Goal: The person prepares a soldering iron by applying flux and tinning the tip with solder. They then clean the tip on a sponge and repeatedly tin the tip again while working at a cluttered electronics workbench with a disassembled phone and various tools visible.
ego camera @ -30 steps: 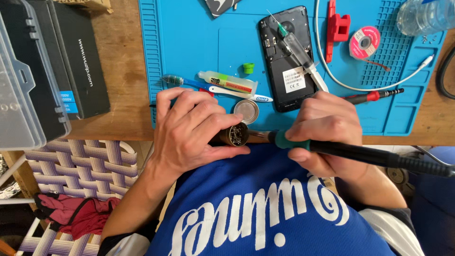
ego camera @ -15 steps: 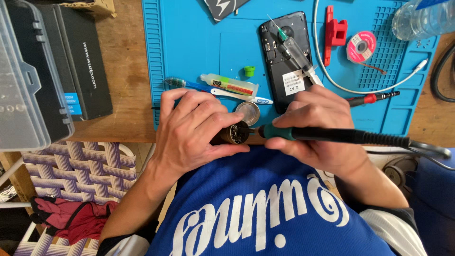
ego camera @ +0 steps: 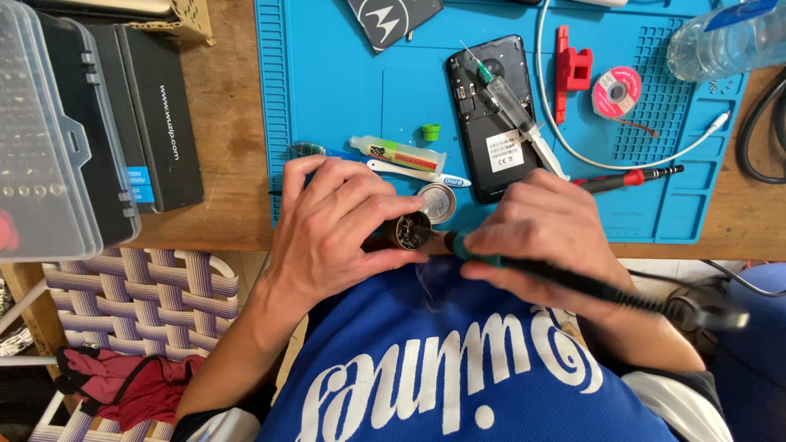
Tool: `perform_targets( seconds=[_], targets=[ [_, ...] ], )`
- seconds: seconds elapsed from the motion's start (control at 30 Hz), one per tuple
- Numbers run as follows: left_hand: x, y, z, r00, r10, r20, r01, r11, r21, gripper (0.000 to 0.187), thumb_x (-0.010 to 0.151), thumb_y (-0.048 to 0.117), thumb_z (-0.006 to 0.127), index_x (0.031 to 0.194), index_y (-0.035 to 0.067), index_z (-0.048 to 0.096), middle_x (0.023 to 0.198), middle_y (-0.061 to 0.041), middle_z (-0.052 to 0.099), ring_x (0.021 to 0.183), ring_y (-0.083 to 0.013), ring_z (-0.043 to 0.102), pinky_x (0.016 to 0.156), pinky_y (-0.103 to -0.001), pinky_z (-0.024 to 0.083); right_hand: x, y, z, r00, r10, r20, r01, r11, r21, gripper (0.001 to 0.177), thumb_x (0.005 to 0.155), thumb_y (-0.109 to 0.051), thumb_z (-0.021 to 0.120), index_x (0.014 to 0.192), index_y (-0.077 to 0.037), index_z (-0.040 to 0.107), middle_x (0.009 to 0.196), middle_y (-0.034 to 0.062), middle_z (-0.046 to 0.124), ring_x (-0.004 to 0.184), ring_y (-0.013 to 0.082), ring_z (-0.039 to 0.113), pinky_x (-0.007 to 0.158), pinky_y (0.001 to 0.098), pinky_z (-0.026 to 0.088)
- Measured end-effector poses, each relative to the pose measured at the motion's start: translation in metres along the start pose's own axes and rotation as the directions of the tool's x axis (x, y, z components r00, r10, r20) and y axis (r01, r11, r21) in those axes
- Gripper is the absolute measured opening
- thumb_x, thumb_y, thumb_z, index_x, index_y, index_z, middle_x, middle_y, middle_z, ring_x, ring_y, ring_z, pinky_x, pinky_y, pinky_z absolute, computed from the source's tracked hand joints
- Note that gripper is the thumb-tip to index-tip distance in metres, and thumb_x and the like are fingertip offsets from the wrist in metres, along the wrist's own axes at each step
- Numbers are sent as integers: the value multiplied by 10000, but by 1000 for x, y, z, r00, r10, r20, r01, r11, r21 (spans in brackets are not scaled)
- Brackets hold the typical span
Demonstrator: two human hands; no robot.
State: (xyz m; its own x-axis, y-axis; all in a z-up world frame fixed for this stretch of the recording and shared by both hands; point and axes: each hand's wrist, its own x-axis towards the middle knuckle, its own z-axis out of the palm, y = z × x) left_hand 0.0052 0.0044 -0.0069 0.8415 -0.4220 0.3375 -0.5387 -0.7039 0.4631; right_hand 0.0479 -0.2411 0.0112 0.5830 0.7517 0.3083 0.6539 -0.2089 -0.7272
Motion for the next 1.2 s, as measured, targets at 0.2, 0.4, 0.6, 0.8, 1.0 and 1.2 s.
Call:
perform_targets(
  seconds=[0.2,0.4,0.6,0.8,1.0,1.2],
  targets=[
    [0,2,-1,1000,-15,3,15,1000,-22,439,819,548,763,1027,170,684,954,6,632,950,-228,575,879,-424,335,1,-3,3,989,49,-143,-68,989,-132,358,821,-426,671,863,-81,586,649,-20,540,515,174,414,575,357,260],
    [-1,1,0,1000,-4,8,4,1000,-5,439,828,563,741,1052,190,679,965,10,621,960,-227,570,885,-418,347,-11,-6,-8,974,108,-200,-107,994,16,295,852,-371,592,901,-81,565,676,43,551,552,209,453,631,359,314],
    [0,3,-1,1000,3,16,-4,1000,16,424,856,561,698,1071,196,680,972,15,621,964,-229,567,888,-430,345,-1,-1,0,990,108,-95,-99,990,97,262,891,-321,578,882,-62,537,701,52,590,554,226,489,598,356,336],
    [0,3,-2,1000,22,8,-22,1000,22,408,874,545,691,1077,192,680,972,14,618,957,-227,568,887,-423,351,-5,-4,-8,990,97,-105,-90,993,70,257,878,-339,577,917,-86,560,659,19,537,526,197,444,599,349,284],
    [2,3,-2,999,32,-17,-32,999,38,402,893,553,645,1065,191,685,964,16,616,941,-223,570,887,-417,360,0,-2,-6,992,90,-86,-80,990,116,251,893,-330,560,901,-79,552,637,36,508,530,216,421,596,350,292],
    [1,4,-4,1000,26,0,-26,999,31,416,863,542,713,1079,188,680,976,19,620,952,-227,567,895,-420,356,-1,2,1,993,87,-85,-76,989,124,234,900,-301,573,900,-71,531,718,52,598,583,244,514,632,364,379]
  ],
)
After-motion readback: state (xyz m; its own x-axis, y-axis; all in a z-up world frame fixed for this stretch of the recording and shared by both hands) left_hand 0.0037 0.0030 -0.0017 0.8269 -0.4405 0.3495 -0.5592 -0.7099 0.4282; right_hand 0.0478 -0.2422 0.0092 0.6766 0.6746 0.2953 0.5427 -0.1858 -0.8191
